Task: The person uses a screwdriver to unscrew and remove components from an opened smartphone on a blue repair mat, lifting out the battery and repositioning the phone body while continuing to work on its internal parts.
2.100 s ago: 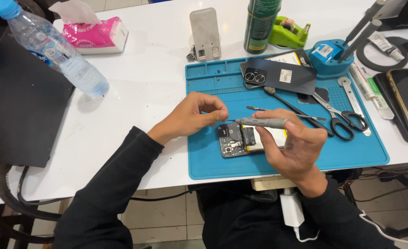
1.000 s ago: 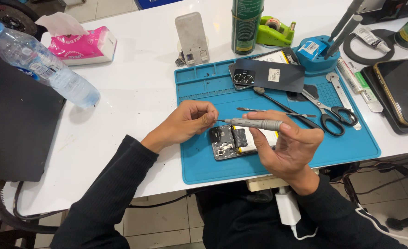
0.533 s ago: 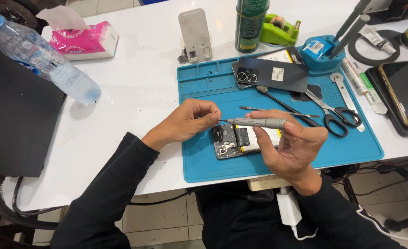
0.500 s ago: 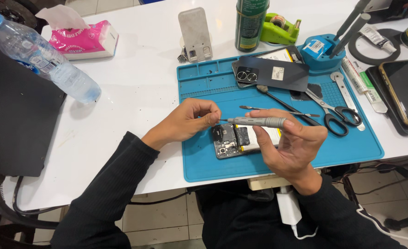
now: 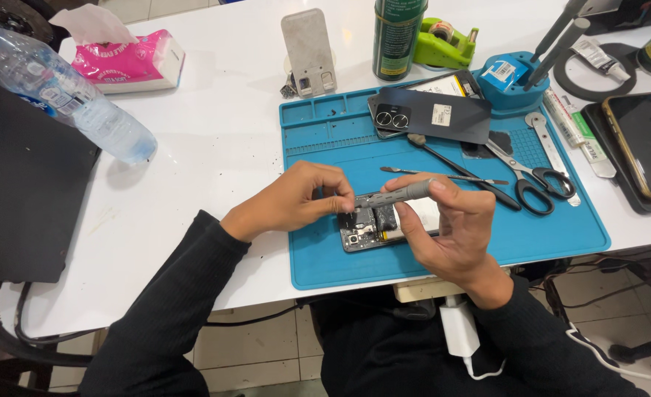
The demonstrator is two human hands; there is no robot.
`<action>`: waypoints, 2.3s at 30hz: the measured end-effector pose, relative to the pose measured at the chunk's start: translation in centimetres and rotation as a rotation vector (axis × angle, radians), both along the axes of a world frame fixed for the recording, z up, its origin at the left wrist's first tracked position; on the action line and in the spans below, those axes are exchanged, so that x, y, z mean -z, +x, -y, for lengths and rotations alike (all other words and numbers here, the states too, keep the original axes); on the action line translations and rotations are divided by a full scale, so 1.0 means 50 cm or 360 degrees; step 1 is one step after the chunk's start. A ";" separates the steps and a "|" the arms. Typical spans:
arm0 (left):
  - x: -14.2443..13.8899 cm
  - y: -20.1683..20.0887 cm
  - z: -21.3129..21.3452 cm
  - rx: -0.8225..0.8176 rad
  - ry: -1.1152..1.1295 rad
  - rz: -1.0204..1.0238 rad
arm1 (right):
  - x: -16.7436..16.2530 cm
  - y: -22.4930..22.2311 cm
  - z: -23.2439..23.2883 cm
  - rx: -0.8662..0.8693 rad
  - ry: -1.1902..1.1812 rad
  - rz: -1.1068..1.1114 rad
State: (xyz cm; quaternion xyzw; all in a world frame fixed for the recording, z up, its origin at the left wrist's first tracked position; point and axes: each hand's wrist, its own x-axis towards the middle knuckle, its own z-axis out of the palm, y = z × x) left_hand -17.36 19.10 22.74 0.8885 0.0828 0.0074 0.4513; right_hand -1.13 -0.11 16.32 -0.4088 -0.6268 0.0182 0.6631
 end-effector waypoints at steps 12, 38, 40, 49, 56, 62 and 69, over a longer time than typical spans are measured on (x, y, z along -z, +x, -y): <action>0.003 -0.008 -0.001 0.0339 0.0190 0.0109 | 0.001 0.001 -0.003 -0.0144 -0.0125 0.0076; -0.068 -0.052 -0.066 0.0342 0.0347 -0.0292 | -0.047 0.000 -0.008 -0.0200 -0.0275 0.0331; -0.067 -0.053 -0.060 0.0317 0.0401 -0.0367 | -0.053 0.000 -0.009 -0.0262 -0.0299 0.0280; -0.069 -0.022 -0.045 0.0301 0.0392 -0.0471 | -0.036 0.011 -0.009 -0.0229 -0.0251 0.0352; -0.059 0.019 -0.032 0.0256 0.0356 -0.0432 | -0.026 0.037 -0.004 -0.0163 -0.0253 0.0368; -0.045 0.033 -0.033 0.0060 0.0278 -0.0279 | -0.035 0.054 0.003 -0.0141 -0.0227 0.0382; -0.055 0.054 -0.032 -0.0116 0.0226 -0.0205 | -0.047 0.117 0.038 0.0006 -0.0164 0.0202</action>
